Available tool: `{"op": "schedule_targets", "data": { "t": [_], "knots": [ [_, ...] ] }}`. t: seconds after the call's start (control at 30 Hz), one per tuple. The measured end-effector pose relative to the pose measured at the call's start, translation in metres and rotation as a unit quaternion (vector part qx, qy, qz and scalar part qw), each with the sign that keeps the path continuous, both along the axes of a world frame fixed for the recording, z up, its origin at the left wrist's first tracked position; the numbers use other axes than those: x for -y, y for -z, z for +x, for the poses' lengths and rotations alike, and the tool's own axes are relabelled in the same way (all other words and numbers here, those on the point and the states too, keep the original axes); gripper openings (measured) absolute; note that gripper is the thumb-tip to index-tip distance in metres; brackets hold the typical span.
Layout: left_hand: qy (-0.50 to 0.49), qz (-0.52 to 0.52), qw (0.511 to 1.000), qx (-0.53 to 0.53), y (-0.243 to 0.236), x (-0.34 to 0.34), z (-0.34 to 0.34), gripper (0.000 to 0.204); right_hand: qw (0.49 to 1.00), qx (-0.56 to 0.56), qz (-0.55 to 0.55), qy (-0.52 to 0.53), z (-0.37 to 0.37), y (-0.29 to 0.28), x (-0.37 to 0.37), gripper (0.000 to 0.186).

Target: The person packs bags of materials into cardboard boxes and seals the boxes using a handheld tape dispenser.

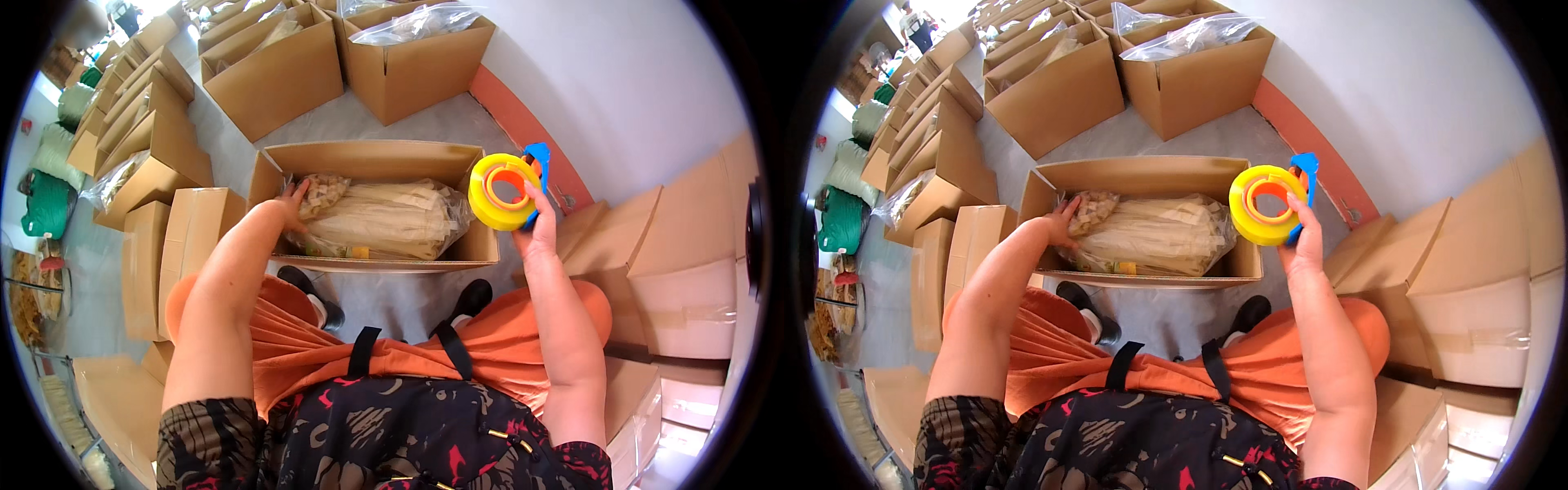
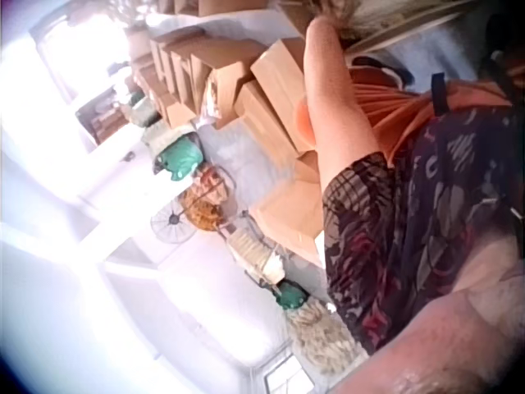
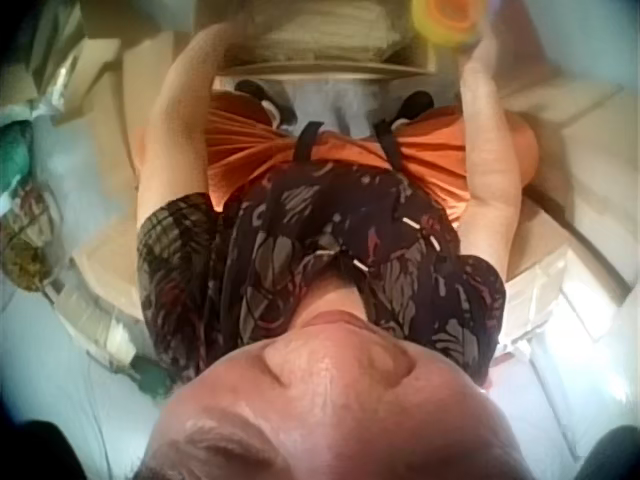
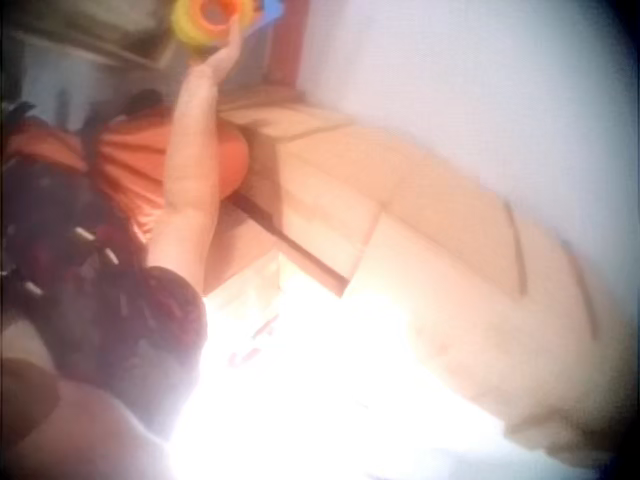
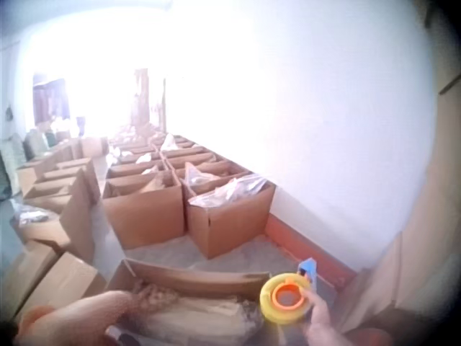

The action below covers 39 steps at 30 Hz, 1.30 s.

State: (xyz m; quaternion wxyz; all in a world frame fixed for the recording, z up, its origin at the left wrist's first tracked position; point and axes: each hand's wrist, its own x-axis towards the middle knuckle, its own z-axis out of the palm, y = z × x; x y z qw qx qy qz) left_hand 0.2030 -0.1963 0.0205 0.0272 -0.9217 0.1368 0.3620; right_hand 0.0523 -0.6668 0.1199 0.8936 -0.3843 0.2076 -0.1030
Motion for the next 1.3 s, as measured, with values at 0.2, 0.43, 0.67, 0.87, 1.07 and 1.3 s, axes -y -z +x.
{"op": "schedule_targets", "data": {
  "t": [0.2, 0.43, 0.67, 0.87, 1.07, 1.3],
  "knots": [
    [0.132, 0.171, 0.973, 0.076, -0.055, 0.056, -0.036, 0.116, 0.999, 0.040, -0.007, 0.026, 0.003, -0.015, 0.013, 0.050],
    [0.261, -0.075, 0.962, -0.009, -0.076, 0.174, -0.053, 0.103, 0.988, 0.007, -0.154, 0.024, -0.013, -0.007, 0.032, 0.045],
    [0.297, -0.082, 0.949, -0.066, -0.029, 0.198, -0.048, 0.094, 0.907, 0.007, -0.375, -0.191, -0.009, 0.014, -0.027, 0.073],
    [0.125, -0.315, 0.939, -0.060, -0.100, 0.122, -0.020, 0.061, 0.802, 0.040, -0.495, -0.333, 0.008, 0.028, -0.053, 0.083],
    [-0.360, -0.340, 0.813, 0.307, -0.065, -0.055, 0.007, 0.074, 0.865, 0.035, -0.398, -0.304, 0.023, 0.025, -0.050, 0.076],
    [-0.034, -0.179, 0.983, 0.029, -0.037, 0.040, -0.059, 0.106, 0.885, 0.009, -0.375, -0.277, 0.024, 0.031, -0.040, 0.073]
  ]
}}
